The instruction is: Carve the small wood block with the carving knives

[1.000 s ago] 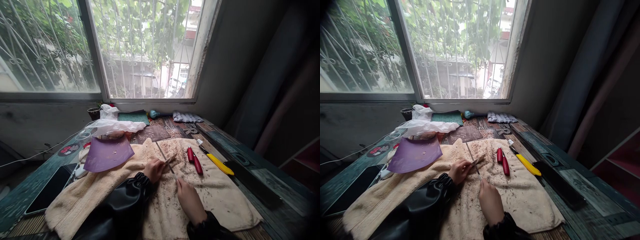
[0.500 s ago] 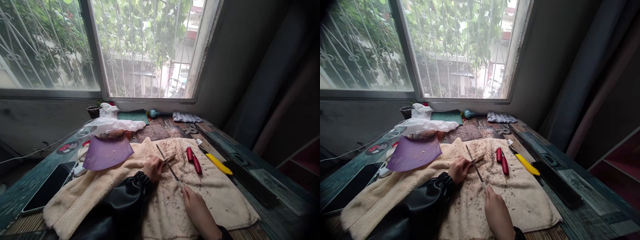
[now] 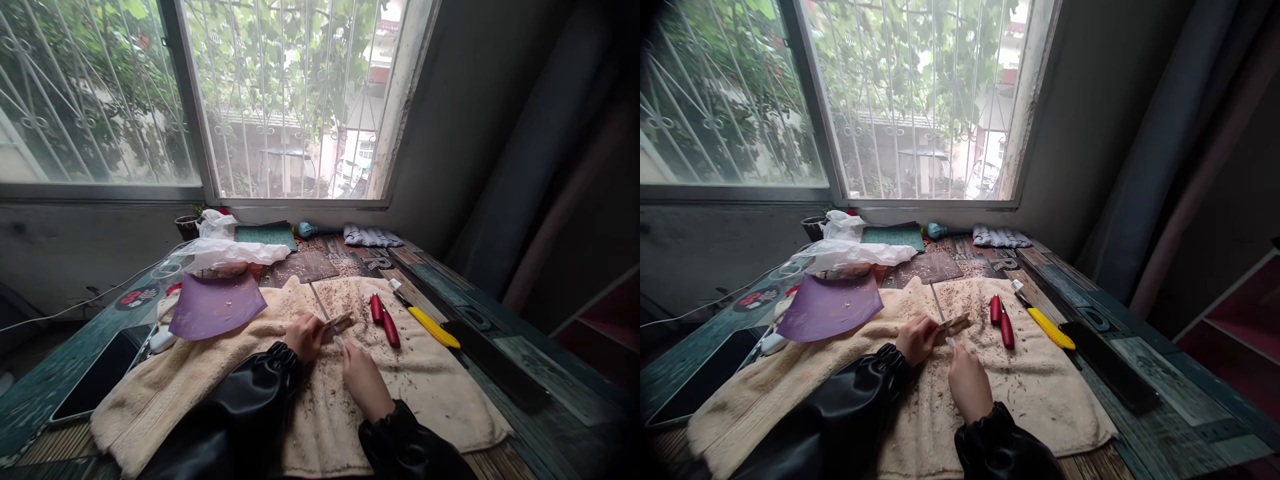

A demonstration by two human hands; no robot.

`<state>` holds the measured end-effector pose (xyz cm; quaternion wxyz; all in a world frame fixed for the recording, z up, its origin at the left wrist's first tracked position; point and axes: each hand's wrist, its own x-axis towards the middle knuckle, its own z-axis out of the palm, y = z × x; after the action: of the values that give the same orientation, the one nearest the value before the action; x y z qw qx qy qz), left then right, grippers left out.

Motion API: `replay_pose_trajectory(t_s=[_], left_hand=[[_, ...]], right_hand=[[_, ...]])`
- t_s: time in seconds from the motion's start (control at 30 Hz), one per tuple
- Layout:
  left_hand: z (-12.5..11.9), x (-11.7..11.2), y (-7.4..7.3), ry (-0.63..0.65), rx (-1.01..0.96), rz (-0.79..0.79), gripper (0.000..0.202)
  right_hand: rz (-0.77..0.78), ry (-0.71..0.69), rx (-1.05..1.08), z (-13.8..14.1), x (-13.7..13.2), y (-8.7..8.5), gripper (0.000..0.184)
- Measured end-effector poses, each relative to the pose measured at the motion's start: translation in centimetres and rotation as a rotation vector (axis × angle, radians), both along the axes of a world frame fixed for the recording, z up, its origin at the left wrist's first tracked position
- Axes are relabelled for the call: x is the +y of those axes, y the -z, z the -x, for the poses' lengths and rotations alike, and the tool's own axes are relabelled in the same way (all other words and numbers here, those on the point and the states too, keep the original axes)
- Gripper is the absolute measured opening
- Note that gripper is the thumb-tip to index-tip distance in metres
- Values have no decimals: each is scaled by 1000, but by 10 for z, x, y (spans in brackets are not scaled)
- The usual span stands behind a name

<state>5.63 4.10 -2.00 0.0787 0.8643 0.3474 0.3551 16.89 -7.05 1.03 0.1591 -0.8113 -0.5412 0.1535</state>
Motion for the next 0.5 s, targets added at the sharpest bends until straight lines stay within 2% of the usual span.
replay_pose_trajectory(t_s=[0.1, 0.23, 0.3, 0.5], left_hand=[[0, 1, 0, -12, -14, 25, 13], [2, 3, 1, 115, -28, 38, 12], [2, 4, 0, 144, -53, 55, 12], [2, 3, 0, 148, -56, 38, 12]], right_hand=[[3, -2, 20, -3, -26, 5, 30], [10, 19, 17, -6, -41, 8, 31], [-6, 21, 0, -5, -33, 5, 31], [-27, 31, -18, -1, 17, -4, 29]])
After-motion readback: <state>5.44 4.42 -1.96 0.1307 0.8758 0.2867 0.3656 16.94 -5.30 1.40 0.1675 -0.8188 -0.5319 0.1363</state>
